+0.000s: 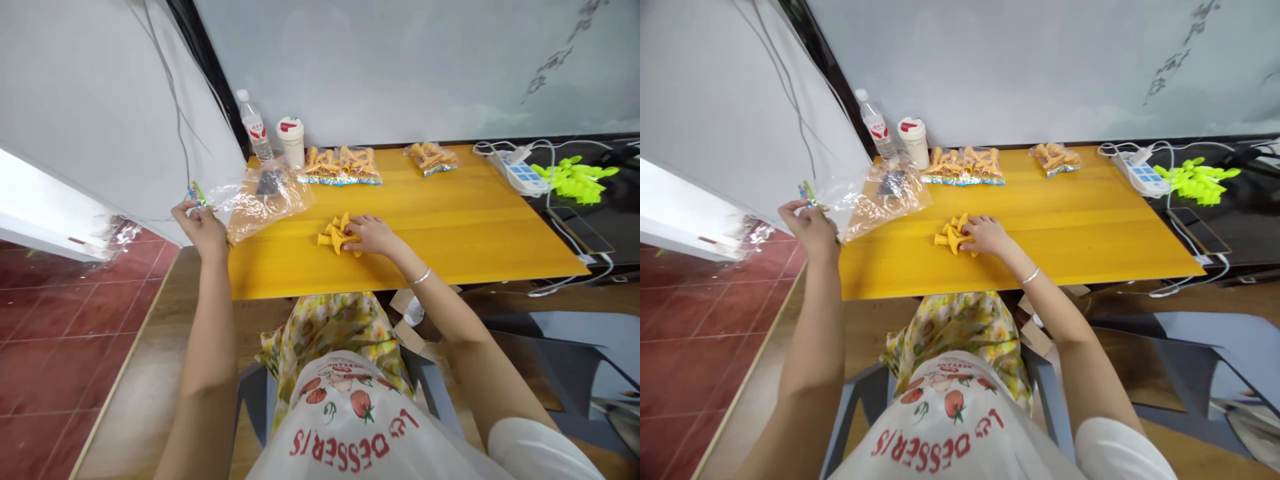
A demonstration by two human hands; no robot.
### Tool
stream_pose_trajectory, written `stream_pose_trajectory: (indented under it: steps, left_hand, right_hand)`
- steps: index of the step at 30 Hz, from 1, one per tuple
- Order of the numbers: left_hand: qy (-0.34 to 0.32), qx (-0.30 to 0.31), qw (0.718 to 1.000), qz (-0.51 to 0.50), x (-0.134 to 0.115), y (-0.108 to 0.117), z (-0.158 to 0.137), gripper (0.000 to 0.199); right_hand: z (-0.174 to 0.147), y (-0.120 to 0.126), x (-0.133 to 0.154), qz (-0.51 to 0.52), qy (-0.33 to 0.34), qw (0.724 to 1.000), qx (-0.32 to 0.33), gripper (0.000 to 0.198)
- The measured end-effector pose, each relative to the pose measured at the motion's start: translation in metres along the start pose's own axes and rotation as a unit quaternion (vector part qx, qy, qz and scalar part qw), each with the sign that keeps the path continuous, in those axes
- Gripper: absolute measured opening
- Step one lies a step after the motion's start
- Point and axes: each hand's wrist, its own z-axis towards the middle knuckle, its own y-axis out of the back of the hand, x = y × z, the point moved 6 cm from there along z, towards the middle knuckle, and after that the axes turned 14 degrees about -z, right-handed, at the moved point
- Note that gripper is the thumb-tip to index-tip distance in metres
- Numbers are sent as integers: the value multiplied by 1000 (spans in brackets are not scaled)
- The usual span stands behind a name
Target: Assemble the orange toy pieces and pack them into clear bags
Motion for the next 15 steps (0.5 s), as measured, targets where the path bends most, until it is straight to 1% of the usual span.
stream_pose_trajectory:
  steps: [2,3,5,6,7,8,9,11,13,14,15]
  left_hand:
    - [31,-33,999,-26,4,-11,-14,18]
    - [31,-49,998,-26,5,-20,-24,19]
    - [19,-52,998,-25,7,-47,-47,16]
    - [29,-35,998,-33,8,-64,-60,15]
    - [46,-14,998,-45,10,-82,-74,15]
    - [63,7,996,-59,10,-99,-88,15]
    - [76,31,994,-74,8,-117,-102,16]
    - [77,75,990,-88,-1,-146,-126,15]
    - [71,123,986,-81,-10,-166,-143,16]
    - [65,144,984,-78,-14,-172,-148,18]
    - [56,166,982,-76,-15,-176,-151,21]
  right_hand:
    - [-3,8,-5,44,4,999,-1,46]
    - [-4,13,-7,70,3,997,-15,44]
    - [-4,24,-9,145,-12,987,-69,39]
    - [-3,29,-10,196,-27,975,-100,38]
    - [-1,31,-10,256,-46,957,-125,39]
    - [2,30,-8,320,-64,935,-135,42]
    - [7,26,-5,386,-82,910,-129,46]
    - [17,13,2,508,-117,848,-91,56]
    - [26,3,4,589,-150,790,-77,68]
    - [29,1,1,607,-166,772,-90,72]
    - [32,0,-7,610,-180,763,-115,75]
